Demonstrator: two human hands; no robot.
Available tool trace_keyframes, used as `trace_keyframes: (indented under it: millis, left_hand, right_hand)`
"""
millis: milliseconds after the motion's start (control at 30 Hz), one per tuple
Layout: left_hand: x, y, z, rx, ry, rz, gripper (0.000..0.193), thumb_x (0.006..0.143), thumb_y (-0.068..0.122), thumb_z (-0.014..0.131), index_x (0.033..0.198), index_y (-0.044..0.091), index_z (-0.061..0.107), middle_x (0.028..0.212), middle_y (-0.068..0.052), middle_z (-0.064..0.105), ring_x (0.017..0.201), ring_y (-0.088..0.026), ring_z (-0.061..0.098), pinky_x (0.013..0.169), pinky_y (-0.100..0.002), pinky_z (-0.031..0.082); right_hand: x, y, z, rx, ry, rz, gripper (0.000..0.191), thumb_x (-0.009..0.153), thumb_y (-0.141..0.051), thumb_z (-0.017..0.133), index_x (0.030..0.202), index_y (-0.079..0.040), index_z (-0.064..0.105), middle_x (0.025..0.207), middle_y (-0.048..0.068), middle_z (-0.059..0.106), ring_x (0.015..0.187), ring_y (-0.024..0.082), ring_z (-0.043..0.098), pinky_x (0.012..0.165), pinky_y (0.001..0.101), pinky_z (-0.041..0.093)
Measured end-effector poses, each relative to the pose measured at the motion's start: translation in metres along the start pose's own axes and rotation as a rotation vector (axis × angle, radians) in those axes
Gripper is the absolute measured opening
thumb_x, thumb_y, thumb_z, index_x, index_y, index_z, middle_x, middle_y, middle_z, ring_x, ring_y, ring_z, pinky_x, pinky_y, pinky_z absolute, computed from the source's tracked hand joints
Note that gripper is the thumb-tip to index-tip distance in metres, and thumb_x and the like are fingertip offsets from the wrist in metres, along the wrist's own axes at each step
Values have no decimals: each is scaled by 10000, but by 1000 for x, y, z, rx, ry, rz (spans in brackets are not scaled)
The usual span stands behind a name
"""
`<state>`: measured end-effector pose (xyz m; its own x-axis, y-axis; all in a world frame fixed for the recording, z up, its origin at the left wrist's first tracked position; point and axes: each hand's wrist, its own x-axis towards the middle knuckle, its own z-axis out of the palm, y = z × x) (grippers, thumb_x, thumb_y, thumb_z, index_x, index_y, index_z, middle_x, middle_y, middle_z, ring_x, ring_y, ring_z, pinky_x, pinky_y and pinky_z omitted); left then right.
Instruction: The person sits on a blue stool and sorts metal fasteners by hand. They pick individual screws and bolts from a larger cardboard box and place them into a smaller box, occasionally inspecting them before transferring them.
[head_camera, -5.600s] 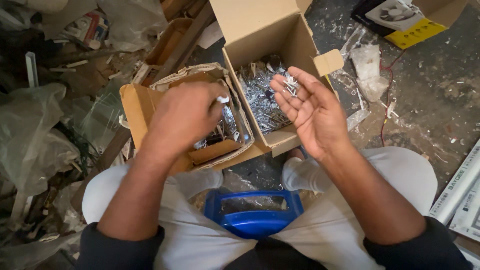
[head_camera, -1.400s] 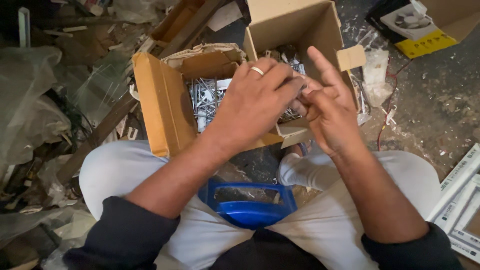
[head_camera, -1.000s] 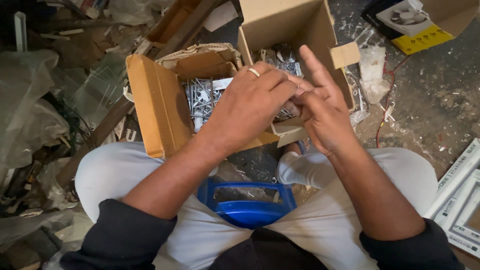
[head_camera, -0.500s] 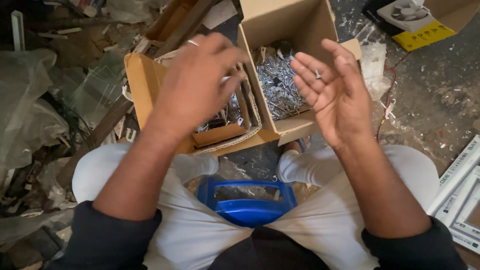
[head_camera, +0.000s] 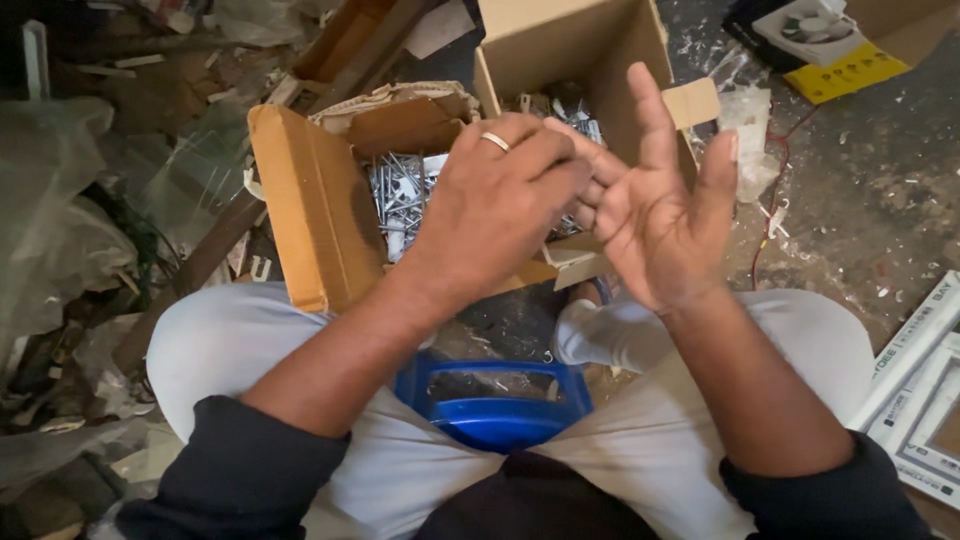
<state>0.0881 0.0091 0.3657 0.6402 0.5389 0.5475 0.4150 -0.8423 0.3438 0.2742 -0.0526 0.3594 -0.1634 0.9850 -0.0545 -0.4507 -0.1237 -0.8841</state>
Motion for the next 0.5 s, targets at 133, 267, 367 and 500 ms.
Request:
trace_keyframes:
  millis: [133, 267, 367, 500]
  left_hand:
    - [0, -1, 4, -39, 14, -7, 210, 905, 134, 719, 1105, 96, 667, 1182, -39, 651, 1193, -261, 610, 980, -434, 487]
    - [3, -1, 2, -85, 18, -35, 176, 920, 120, 714, 1074, 82, 638, 1167, -72, 639, 1203, -288, 604, 997, -451, 485]
    - [8, -11, -9, -118, 72, -32, 148, 1001, 121, 697, 1101, 75, 598, 1181, -98, 643, 1175, -327, 609, 1009, -468, 486]
    - [3, -27, -35, -200, -63, -246, 108, 1001, 141, 698, 1058, 77, 630, 1003, -112, 663, 955, -325, 654, 850, -461, 511]
  right_hand:
    - [-2, 1, 0, -78, -63, -42, 1030, 934, -884, 266, 1695, -290, -92, 1721, 330, 321, 1516, 343, 454, 1325, 466, 318]
    - [-2, 5, -9, -67, -20, -67, 986, 967, -858, 256, 1695, -266, -44, 1695, 317, 349, 1431, 313, 470, 1282, 445, 342]
    - [1, 2, -27, -138, 72, -138, 959, 978, -838, 288, 1672, -205, 95, 1621, 296, 398, 1476, 335, 501, 1271, 469, 390]
    - [0, -4, -53, -35, 255, -205, 899, 1016, -776, 324, 1594, -89, 369, 1418, 258, 592, 1281, 318, 599, 1130, 423, 491]
